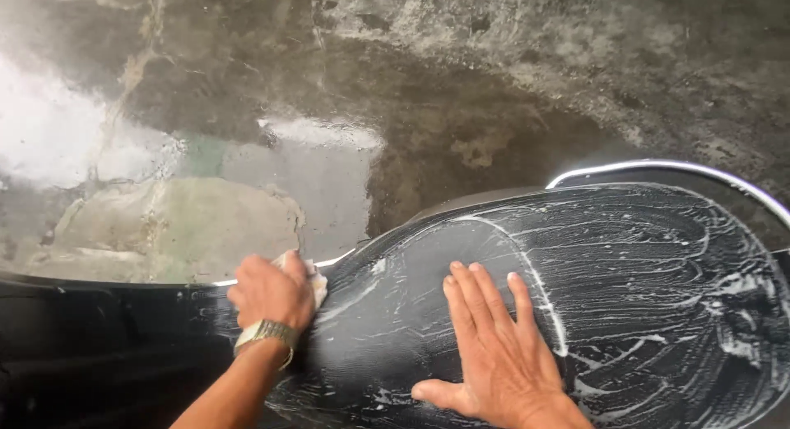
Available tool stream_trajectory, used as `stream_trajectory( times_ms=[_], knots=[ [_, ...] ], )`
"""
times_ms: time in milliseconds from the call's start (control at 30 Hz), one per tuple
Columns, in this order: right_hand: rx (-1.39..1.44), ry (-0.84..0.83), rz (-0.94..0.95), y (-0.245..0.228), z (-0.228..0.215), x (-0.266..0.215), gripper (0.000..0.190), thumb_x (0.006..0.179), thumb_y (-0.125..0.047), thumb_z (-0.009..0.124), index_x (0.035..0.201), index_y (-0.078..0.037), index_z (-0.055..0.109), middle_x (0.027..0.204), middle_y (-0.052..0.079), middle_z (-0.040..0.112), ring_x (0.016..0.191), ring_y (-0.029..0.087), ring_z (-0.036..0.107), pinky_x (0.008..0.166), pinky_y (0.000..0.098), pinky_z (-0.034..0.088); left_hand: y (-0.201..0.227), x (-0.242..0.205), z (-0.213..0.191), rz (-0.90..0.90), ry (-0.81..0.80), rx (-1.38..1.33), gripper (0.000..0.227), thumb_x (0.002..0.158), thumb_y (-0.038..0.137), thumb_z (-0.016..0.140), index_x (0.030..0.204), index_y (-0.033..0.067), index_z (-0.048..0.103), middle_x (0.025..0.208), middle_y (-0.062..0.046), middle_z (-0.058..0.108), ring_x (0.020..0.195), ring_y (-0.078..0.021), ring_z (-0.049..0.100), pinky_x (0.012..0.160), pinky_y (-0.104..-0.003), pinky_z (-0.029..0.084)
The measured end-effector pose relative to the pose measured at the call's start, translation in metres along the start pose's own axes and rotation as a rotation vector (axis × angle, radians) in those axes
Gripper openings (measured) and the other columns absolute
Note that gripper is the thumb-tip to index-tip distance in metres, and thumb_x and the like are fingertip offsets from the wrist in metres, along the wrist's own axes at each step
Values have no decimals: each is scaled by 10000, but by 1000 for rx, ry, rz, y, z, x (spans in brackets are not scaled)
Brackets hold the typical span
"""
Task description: Scrubbing a motorcycle seat with a sponge and soapy water
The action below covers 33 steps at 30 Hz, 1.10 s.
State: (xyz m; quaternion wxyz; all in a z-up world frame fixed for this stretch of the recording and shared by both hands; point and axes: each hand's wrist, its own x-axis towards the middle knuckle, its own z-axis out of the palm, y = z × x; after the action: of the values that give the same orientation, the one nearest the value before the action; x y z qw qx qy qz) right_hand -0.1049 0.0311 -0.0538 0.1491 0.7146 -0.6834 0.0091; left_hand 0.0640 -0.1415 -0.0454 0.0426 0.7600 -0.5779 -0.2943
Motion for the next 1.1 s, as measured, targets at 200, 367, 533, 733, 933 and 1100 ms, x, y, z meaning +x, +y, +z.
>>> stream_trajectory(
  times_ms=[200, 367, 533, 733, 933, 1100],
  knots=[
    [-12, -3, -19, 0, -3, 1, 1223, 497, -909, 491, 1295, 4, 333, 1419, 155, 289, 1309, 284, 271, 1069, 529, 143, 15, 23, 68, 257, 178, 31, 444, 868, 463, 464, 902, 21, 491, 935, -200, 513, 856, -418, 506, 671, -529, 444],
    [-19, 11, -17, -2, 0, 4, 1225, 495, -900, 470, 1313, -1, 313, 1419, 139, 295, 1315, 266, 265, 1086, 509, 124, 1, 1, -12, 74, -24, -43, 457, 906, 433, 494, 679, 37, 501, 680, -116, 511, 603, -239, 482, 512, -393, 418],
    [-34, -32, -7, -1, 4, -3, 1228, 500, -927, 455, 1316, -21, 307, 1438, 124, 263, 1329, 256, 235, 1065, 528, 134, 15, -2, -4, -86, 1, 4, 372, 927, 351, 531, 667, 87, 516, 660, -61, 524, 588, -194, 520, 492, -331, 467],
    [-45, -27, -23, -1, 3, -2, 1255, 484, -917, 497, 1318, 2, 311, 1441, 143, 268, 1330, 251, 254, 1062, 528, 155, 47, 17, 110, 486, 511, 35, 406, 828, 484, 503, 842, 86, 428, 853, -105, 485, 767, -362, 495, 524, -491, 468],
    [-70, -39, -8, 2, 12, -7, 1315, 469, -971, 450, 1354, -28, 207, 1478, 108, 158, 1366, 225, 138, 1097, 500, 59, -11, 0, -28, -85, -64, -32, 356, 830, 338, 495, 718, 2, 533, 777, -208, 575, 710, -373, 542, 599, -476, 421],
    [-51, -50, -17, 0, 10, -8, 1306, 494, -966, 455, 1346, -10, 202, 1485, 125, 134, 1365, 244, 135, 1091, 501, 62, 1, 8, 9, -7, 4, 9, 336, 873, 375, 474, 802, 47, 501, 890, -175, 543, 862, -350, 518, 672, -457, 465]
  ],
)
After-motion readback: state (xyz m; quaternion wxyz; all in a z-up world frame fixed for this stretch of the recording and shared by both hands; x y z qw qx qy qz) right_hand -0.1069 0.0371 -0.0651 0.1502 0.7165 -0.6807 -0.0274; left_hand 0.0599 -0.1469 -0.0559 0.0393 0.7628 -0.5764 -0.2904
